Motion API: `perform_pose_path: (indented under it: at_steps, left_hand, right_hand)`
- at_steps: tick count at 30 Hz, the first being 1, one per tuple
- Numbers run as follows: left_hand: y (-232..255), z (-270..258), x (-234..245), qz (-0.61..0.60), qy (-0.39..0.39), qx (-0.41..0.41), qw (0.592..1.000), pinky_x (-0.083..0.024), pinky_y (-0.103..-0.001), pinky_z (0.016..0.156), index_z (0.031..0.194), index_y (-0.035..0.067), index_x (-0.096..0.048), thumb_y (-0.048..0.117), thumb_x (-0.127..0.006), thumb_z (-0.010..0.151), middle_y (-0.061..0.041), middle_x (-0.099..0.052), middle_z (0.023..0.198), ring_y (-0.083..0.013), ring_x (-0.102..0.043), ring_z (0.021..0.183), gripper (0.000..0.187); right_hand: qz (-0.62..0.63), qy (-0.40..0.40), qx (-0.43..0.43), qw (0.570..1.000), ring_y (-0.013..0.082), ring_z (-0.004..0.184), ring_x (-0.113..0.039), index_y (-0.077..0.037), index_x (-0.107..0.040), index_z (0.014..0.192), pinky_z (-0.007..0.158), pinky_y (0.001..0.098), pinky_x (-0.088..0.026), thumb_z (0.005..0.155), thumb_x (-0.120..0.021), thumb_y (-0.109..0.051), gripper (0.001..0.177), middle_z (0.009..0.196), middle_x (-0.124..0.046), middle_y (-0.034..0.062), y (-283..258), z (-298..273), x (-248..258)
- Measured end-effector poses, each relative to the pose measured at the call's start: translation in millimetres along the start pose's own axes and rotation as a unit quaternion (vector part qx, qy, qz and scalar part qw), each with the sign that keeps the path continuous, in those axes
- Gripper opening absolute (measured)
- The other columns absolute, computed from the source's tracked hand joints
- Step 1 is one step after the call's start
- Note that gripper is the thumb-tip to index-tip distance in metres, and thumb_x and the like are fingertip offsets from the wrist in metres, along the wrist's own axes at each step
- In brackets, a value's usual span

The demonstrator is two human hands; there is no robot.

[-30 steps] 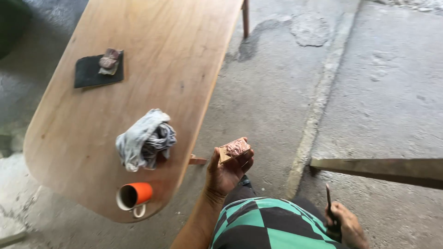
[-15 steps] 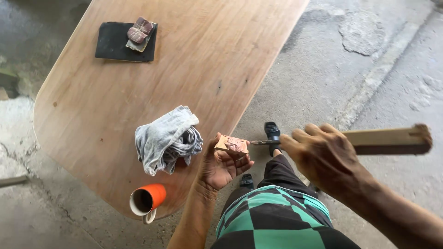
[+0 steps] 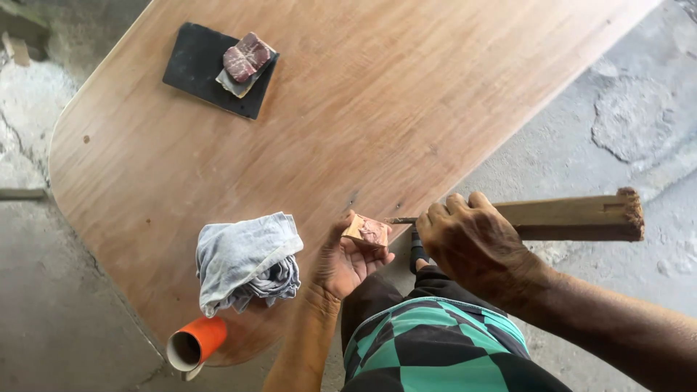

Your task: Applying pink wood filler to holes and cracks in a large wooden tabletop using a small brush.

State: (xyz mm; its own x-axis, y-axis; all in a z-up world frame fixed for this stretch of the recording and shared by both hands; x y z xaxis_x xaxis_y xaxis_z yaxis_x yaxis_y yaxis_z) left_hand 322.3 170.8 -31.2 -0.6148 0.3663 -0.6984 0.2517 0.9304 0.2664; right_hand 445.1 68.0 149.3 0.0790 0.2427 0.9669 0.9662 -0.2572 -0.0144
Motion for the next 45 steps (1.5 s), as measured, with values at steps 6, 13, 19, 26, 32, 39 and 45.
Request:
perform_pose_path:
  at_steps: [6, 13, 19, 26, 32, 39, 45]
  left_hand:
    - [8, 20, 3, -0.011, 0.054, -0.008, 0.998, -0.062, -0.047, 0.086, 0.117, -0.008, -0.063, 0.054, -0.084, 0.072, -0.020, -0.071, 0.104, -0.0276, -0.069, 0.087, 0.079]
    - [10, 29, 24, -0.006, 0.076, -0.011, 0.997, -0.062, -0.045, 0.083, 0.111, -0.007, -0.065, 0.054, -0.088, 0.068, -0.017, -0.070, 0.095, -0.0265, -0.070, 0.084, 0.078]
    - [12, 27, 32, -0.007, 0.101, -0.009, 0.995, -0.063, -0.044, 0.084, 0.107, -0.006, -0.067, 0.052, -0.088, 0.066, -0.016, -0.069, 0.091, -0.0246, -0.070, 0.083, 0.074]
    - [15, 18, 37, 0.012, 0.014, -0.073, 0.997, -0.063, -0.040, 0.079, 0.115, -0.004, -0.063, 0.053, -0.090, 0.067, -0.015, -0.069, 0.098, -0.0239, -0.073, 0.081, 0.080]
    - [30, 10, 99, -0.192, -0.169, -0.168, 0.952, -0.054, -0.050, 0.105, 0.134, -0.016, -0.054, 0.058, -0.085, 0.079, -0.023, -0.067, 0.113, -0.0347, -0.070, 0.102, 0.097]
    - [19, 19, 141, -0.133, -0.268, -0.216, 0.929, -0.038, -0.055, 0.123, 0.144, -0.014, -0.050, 0.060, -0.077, 0.087, -0.021, -0.065, 0.125, -0.0341, -0.064, 0.119, 0.098]
    - [19, 20, 137, -0.105, -0.230, -0.207, 0.945, -0.039, -0.055, 0.121, 0.143, -0.014, -0.048, 0.063, -0.075, 0.084, -0.018, -0.064, 0.129, -0.0324, -0.063, 0.118, 0.100]
  right_hand:
    - [-0.067, -0.037, 0.042, 0.996, 0.0213, 0.075, -0.067, -0.007, -0.065, 0.069, 0.059, 0.0351, -0.053, 0.092, -0.072, -0.032, 0.034, 0.064, -0.065, 0.0056, 4, 23, -22]
    - [-0.104, -0.039, 0.055, 0.992, 0.0204, 0.073, -0.068, -0.007, -0.066, 0.075, 0.057, 0.0341, -0.054, 0.092, -0.068, -0.032, 0.030, 0.071, -0.065, 0.0069, -16, 31, -22]
    - [-0.058, -0.052, 0.021, 0.997, 0.0230, 0.078, -0.069, -0.006, -0.067, 0.083, 0.056, 0.0345, -0.056, 0.090, -0.060, -0.060, 0.055, 0.076, -0.068, 0.0082, -23, 27, -39]
    - [0.115, -0.004, 0.006, 0.993, 0.0176, 0.065, -0.066, -0.010, -0.069, 0.087, 0.058, 0.0370, -0.057, 0.095, -0.064, -0.019, 0.013, 0.073, -0.069, 0.0048, -23, -1, -66]
    - [0.392, 0.023, -0.207, 0.896, 0.0126, 0.059, -0.067, -0.014, -0.077, 0.110, 0.049, 0.0321, -0.057, 0.091, -0.068, -0.016, 0.022, 0.081, -0.078, 0.0018, 59, -25, -100]
    - [0.361, -0.008, -0.254, 0.897, 0.0152, 0.057, -0.064, -0.019, -0.083, 0.104, 0.051, 0.0353, -0.049, 0.086, -0.078, -0.022, 0.019, 0.081, -0.078, 0.0009, 69, -12, -165]
    - [0.242, 0.090, -0.178, 0.950, 0.0157, 0.058, -0.064, -0.017, -0.081, 0.098, 0.052, 0.0394, -0.048, 0.086, -0.078, -0.027, 0.016, 0.076, -0.069, -0.0001, 66, -9, -165]
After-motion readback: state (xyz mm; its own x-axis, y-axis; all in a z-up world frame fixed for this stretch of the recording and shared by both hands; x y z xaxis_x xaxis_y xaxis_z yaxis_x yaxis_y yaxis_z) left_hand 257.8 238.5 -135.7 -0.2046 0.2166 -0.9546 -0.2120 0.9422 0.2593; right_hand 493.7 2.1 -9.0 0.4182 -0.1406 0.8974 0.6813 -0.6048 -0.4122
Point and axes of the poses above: each hand's wrist, its own z-axis towards the middle knuckle, its own x-axis out of the back of the hand, y = z × x, the point moved 6 cm from there along z, towards the middle knuckle
